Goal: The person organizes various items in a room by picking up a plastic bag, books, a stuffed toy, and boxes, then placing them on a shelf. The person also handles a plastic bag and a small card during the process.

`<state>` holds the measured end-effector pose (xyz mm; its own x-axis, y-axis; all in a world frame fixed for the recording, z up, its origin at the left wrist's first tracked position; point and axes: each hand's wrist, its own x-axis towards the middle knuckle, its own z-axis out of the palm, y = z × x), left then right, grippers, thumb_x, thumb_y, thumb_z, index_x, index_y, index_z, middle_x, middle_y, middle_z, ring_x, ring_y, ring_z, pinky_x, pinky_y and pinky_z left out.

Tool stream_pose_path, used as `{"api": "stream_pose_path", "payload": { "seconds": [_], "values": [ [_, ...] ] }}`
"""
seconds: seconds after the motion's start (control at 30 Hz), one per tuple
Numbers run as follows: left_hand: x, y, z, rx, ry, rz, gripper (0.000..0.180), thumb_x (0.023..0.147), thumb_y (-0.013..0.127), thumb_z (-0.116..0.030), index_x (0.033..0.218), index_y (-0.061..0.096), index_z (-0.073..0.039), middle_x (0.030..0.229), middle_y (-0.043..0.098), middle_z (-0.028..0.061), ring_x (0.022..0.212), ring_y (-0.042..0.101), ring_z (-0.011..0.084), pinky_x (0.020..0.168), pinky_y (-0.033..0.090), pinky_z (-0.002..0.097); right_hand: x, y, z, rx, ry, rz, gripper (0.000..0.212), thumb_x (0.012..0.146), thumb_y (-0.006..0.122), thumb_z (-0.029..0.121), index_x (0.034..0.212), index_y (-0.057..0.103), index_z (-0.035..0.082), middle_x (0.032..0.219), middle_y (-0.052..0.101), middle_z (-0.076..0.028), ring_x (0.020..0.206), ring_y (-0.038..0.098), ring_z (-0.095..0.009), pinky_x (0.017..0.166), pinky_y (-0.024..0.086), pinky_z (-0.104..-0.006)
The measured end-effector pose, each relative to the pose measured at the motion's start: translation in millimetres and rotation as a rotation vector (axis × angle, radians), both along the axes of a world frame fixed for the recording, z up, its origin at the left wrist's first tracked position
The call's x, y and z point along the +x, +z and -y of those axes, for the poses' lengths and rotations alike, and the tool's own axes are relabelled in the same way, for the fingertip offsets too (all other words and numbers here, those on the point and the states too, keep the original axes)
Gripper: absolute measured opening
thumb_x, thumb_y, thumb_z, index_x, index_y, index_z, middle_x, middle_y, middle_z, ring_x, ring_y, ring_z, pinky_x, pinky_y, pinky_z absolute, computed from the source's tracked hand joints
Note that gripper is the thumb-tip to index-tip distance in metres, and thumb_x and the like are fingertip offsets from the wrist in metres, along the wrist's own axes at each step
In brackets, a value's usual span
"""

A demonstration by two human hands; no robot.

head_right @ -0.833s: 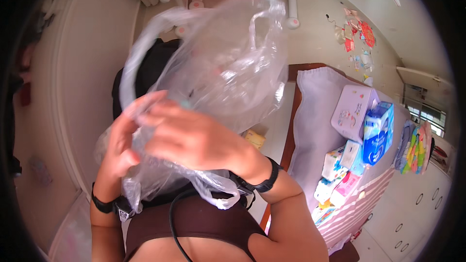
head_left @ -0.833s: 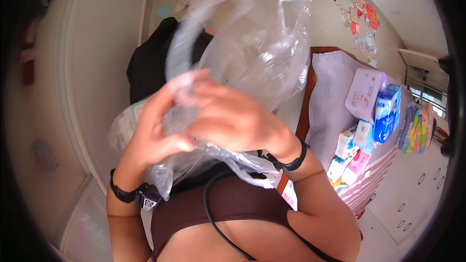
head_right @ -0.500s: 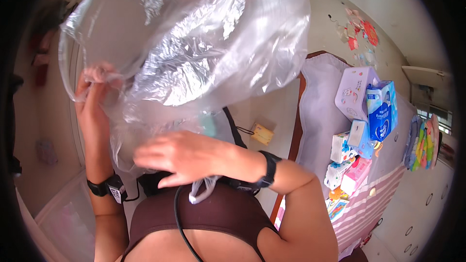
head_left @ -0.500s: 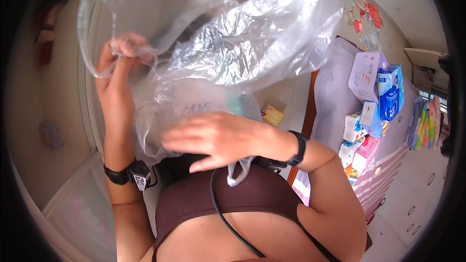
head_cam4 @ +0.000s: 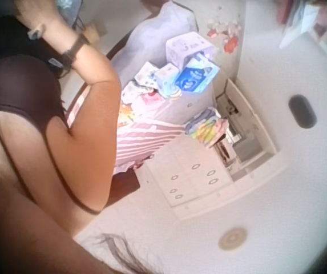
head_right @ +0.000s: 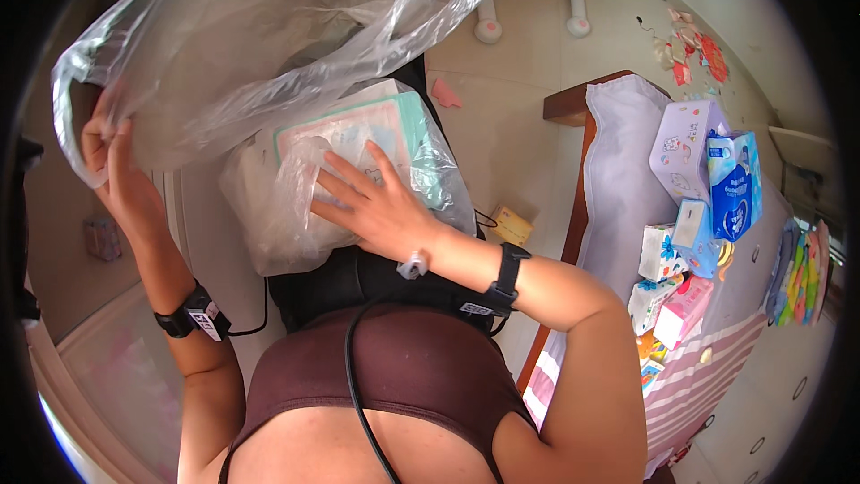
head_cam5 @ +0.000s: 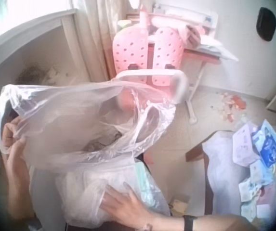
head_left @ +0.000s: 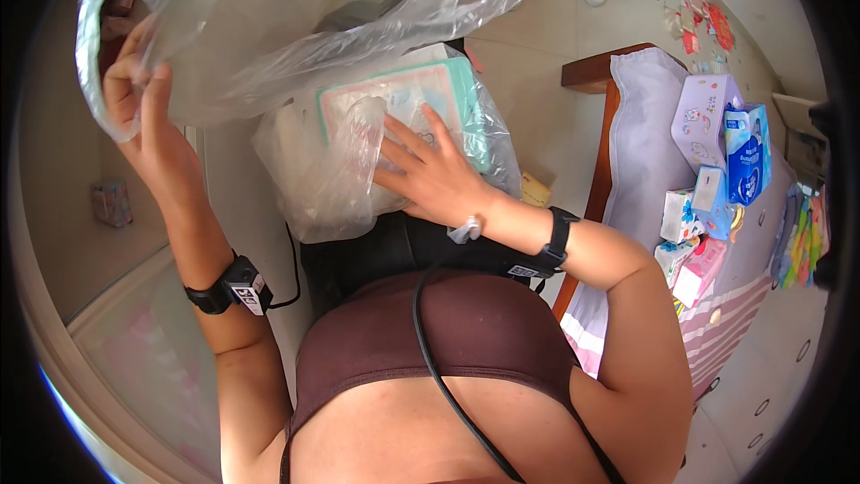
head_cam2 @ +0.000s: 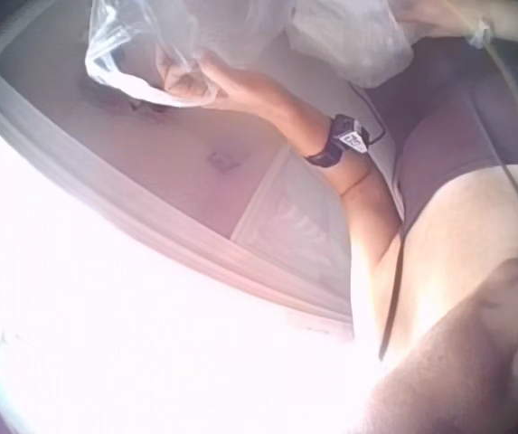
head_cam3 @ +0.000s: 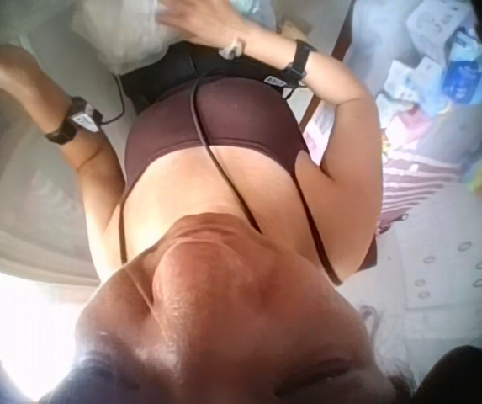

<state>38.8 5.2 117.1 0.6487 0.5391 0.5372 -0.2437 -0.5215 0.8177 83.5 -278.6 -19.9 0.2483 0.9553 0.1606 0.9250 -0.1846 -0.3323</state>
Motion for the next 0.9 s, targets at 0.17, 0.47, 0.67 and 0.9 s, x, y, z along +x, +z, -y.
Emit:
{"api": "stream_pose_path", "payload": {
  "seconds": [0.17, 0.47, 0.67, 0.9],
  "values": [
    [-7.3, -14.0, 9.8, -0.025, 0.017, -0.336, 0.019, 0.101, 0.059, -0.018, 0.089, 0.062, -0.003, 0.125, 0.067, 0.0091, 0.117, 0.058, 0.0177, 0.103, 0.040, 0.0317, 2.0, -9.0, -6.5, -0.002, -0.157, 0.024, 0.058, 0.072, 0.074, 0.021, 0.130, 0.066, 0.024, 0.153, 0.044, -0.012, 0.151, 0.026, -0.039, 0.116, 0.018, -0.0729],
    [0.6, 4.1, 18.4, 0.014, -0.120, -0.298, 0.025, 0.101, 0.050, -0.007, 0.113, 0.070, 0.000, 0.124, 0.068, 0.0128, 0.111, 0.060, 0.0171, 0.102, 0.043, 0.0328, 70.5, 4.3, 26.1, 0.172, -0.122, -0.195, 0.080, 0.064, 0.077, 0.004, 0.141, 0.057, 0.014, 0.127, 0.064, -0.013, 0.114, 0.063, -0.035, 0.101, 0.053, -0.0436],
    [3.8, 15.2, 21.6, 0.147, -0.326, -0.103, 0.022, 0.093, 0.058, -0.003, 0.114, 0.065, 0.000, 0.128, 0.067, 0.0217, 0.103, 0.064, 0.0181, 0.094, 0.048, 0.0313, 102.4, 47.2, 150.8, 0.319, -0.612, -1.034, 0.039, 0.087, 0.070, 0.007, 0.125, 0.064, 0.000, 0.116, 0.070, -0.011, 0.104, 0.068, -0.024, 0.094, 0.051, -0.0356],
    [-4.6, 28.2, 77.5, -0.197, -0.574, -0.211, 0.033, 0.088, 0.061, 0.005, 0.120, 0.059, 0.005, 0.109, 0.073, 0.0236, 0.061, 0.063, 0.0112, 0.070, 0.055, 0.0249, 79.2, 81.0, 184.0, 0.520, -0.952, -1.191, 0.039, 0.102, 0.054, 0.014, 0.138, 0.054, 0.001, 0.123, 0.066, -0.010, 0.105, 0.065, -0.016, 0.087, 0.054, -0.0288]
  ]
}}
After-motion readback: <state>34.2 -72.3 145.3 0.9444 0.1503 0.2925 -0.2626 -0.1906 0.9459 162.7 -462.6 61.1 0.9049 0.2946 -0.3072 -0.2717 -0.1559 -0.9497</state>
